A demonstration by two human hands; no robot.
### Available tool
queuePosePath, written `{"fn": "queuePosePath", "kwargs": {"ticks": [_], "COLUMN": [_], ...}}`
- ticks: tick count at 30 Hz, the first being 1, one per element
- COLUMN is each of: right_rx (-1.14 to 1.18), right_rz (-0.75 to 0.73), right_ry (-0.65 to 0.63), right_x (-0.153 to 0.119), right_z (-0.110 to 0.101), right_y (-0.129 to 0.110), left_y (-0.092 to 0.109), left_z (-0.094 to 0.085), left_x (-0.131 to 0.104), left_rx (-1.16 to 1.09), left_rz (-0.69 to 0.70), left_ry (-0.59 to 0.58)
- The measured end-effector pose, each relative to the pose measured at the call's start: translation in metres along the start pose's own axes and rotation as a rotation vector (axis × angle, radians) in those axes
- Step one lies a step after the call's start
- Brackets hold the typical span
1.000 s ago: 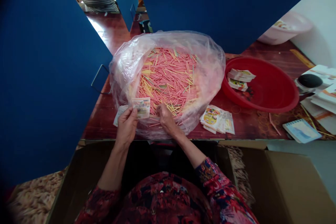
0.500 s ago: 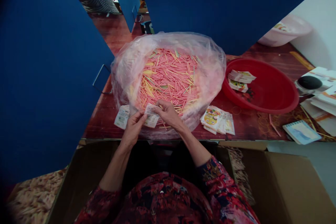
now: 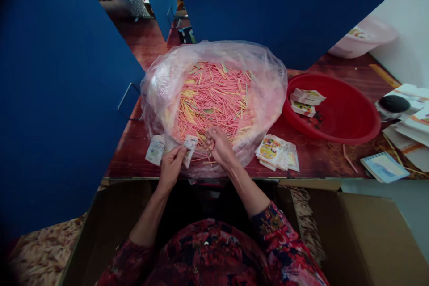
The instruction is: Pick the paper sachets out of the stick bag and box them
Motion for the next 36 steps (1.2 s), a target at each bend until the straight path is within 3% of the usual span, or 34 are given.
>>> {"fn": "queuePosePath", "kwargs": {"ticks": [4, 11, 14, 23, 29, 36], "right_rx": [0.051, -0.142, -0.239, -0.357, -0.434, -0.57], "right_rz": [-0.126, -0.368, -0.376, -0.365, -0.303, -0.385], "right_ry": [0.065, 0.114, 0.129, 0.004, -0.007, -0.064], "right_x": [0.001, -0.01, -0.011, -0.017, -0.023, -0.031], "right_z": [-0.008, 0.02, 0.026, 0.036, 0.039, 0.038], "right_y": [-0.022, -0.053, -0.05, -0.038, -0.027, -0.027], "left_y": [-0.007, -0.007, -0.005, 0.003, -0.007, -0.01], "left_z": [0.007, 0.015, 0.015, 0.018, 0.018, 0.02], "left_x": [-0.003, -0.006, -0.007, -0.008, -0.009, -0.007], "left_rx": [-0.025, -0.143, -0.174, -0.1, -0.173, -0.255], "left_rz": [-0.032, -0.055, -0.045, 0.081, -0.011, -0.049], "left_ry": [-0.086, -0.099, -0.095, -0.114, -0.025, 0.033]}}
Point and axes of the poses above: each hand's wrist, its own x-axis towards the middle knuckle, its own z-axis out of the palm, y = z × x, the point moved 9 cm from there along x, towards the middle knuckle, and after that the axes turned 9 degrees about -x, right-handed, at the moved point
